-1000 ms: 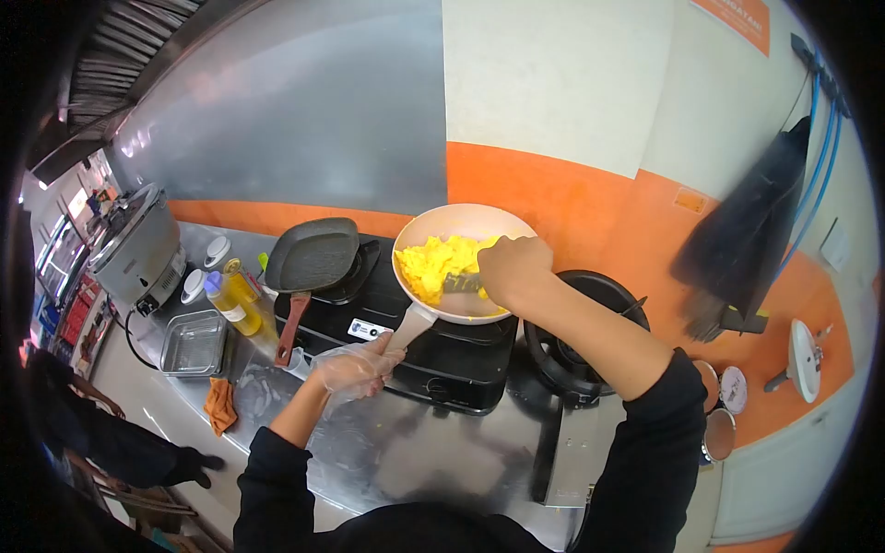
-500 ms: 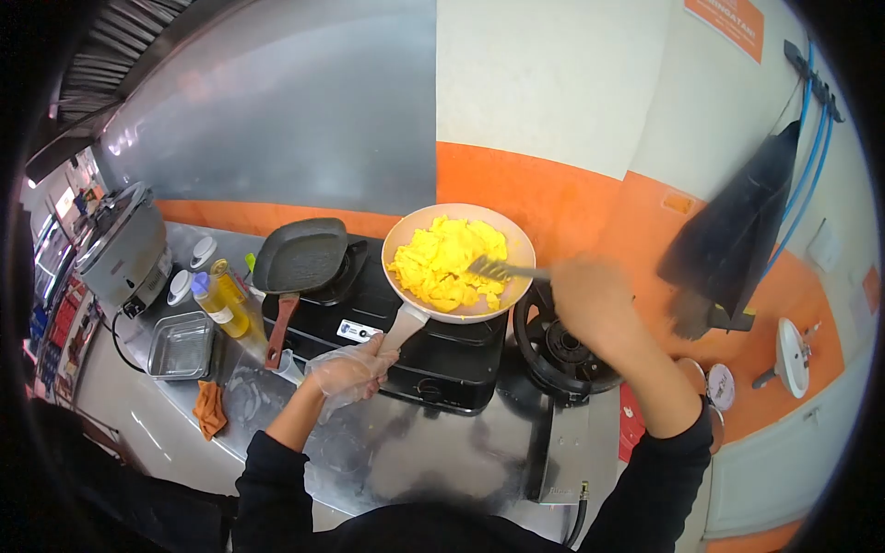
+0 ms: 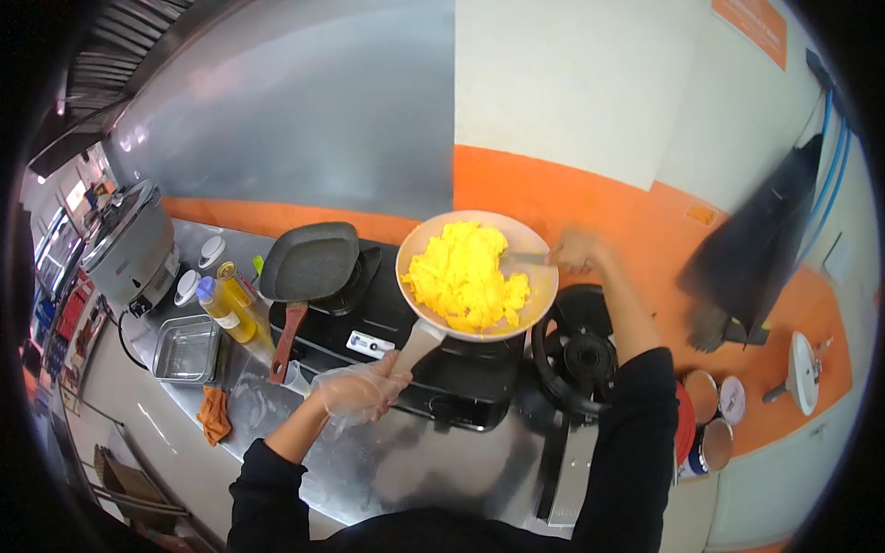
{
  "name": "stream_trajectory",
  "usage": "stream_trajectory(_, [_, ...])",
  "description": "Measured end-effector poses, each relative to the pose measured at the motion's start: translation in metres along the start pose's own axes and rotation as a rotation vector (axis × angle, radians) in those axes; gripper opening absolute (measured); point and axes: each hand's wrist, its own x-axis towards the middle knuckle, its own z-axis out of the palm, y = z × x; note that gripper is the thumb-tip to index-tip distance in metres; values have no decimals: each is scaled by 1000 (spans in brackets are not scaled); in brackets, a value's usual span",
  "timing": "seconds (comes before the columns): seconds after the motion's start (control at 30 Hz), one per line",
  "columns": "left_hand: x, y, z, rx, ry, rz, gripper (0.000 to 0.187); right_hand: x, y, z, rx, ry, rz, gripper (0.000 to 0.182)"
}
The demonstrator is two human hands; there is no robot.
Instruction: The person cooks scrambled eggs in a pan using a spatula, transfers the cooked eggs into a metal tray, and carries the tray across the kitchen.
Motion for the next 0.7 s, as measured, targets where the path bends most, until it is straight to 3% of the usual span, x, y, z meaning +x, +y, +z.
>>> stream_trajectory(0.03, [-7,9,3,123,59,-6,64,11,3,2,-10,8,-14,23])
stream_trajectory(0.1, [-11,12,4,95,123,-26,60,22,6,16,251,-171,-147,27])
stream_trajectory(0.17, [-9,9,4,48,66,-15,60,19,9,19,257,-179,-179,28])
stream_trajectory(0.23, [-2,7,1,75,67,-39,60,14,17,23,264,-78,-426,28])
stream_trajectory(0.27, [0,6,1,107,69,-64,60,11,23,28,267,-84,-415,28])
stream_trajectory(0.33, [-6,11,3,119,72,-50,61,-1,29,35,109,264,-640,27])
stream_trajectory(0.37, [-9,12,4,130,83,-32,62,-9,33,37,110,265,-631,27])
stream_trajectory(0.43, [-10,8,5,127,108,29,66,-46,16,32,-184,433,-690,29])
stream_trajectory(0.47, [-12,11,5,142,104,29,69,-63,8,34,-186,434,-686,29])
stream_trajectory(0.53, [-15,14,5,158,96,28,71,-95,-6,47,-557,494,-564,33])
stream_trajectory(0.7, [-14,12,4,121,85,38,74,-147,-8,74,-748,604,-663,41])
